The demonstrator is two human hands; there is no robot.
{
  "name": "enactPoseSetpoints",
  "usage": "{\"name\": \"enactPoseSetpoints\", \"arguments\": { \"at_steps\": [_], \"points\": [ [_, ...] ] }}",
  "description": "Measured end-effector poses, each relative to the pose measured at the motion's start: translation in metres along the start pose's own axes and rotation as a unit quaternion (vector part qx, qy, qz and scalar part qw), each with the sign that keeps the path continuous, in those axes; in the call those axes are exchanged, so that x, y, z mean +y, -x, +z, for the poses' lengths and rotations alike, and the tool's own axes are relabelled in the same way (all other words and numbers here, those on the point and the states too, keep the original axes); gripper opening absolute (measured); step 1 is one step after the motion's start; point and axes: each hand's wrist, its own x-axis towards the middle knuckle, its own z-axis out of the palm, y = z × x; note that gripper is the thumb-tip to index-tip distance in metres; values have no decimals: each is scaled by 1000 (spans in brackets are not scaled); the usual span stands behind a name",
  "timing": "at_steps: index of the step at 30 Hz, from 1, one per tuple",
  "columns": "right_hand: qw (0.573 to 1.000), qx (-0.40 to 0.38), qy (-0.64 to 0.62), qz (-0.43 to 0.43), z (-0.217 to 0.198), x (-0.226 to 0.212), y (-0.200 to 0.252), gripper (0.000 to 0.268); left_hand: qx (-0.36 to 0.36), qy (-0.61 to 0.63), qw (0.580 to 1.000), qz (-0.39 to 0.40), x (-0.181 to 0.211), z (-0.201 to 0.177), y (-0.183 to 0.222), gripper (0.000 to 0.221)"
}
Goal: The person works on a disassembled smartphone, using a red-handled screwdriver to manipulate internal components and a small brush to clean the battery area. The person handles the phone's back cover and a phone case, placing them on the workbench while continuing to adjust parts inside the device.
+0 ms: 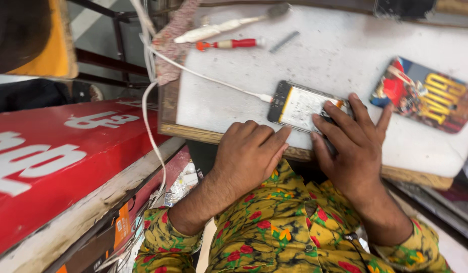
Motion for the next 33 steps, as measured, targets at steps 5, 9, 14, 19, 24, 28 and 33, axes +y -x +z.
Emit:
{"name": "enactPoseSetpoints", "arguments": {
  "at_steps": [5,9,14,19,24,28,33],
  "points": [
    [1000,12,18,-5,2,-1,1,32,184,-83,959,-201,-64,-50,14,21],
    [1000,13,23,-17,5,2,4,31,567,266,724,-289,-187,-83,30,32],
    [999,28,13,-23,5,4,2,31,634,461,460,-416,-292,-75,72,41],
    [999,38,6,-32,-1,1,0,32,653,510,469,-307,-343,-68,91,56],
    [999,40,10,-25,-5,-3,-6,32,642,398,494,-431,-334,-64,85,63],
    [999,35,0,-22,-7,-8,-10,33,485,-190,747,-414,-295,-54,90,76],
    [999,32,-5,-20,-16,-20,-18,34,282,-232,800,-476,-255,-63,83,58]
  ]
}}
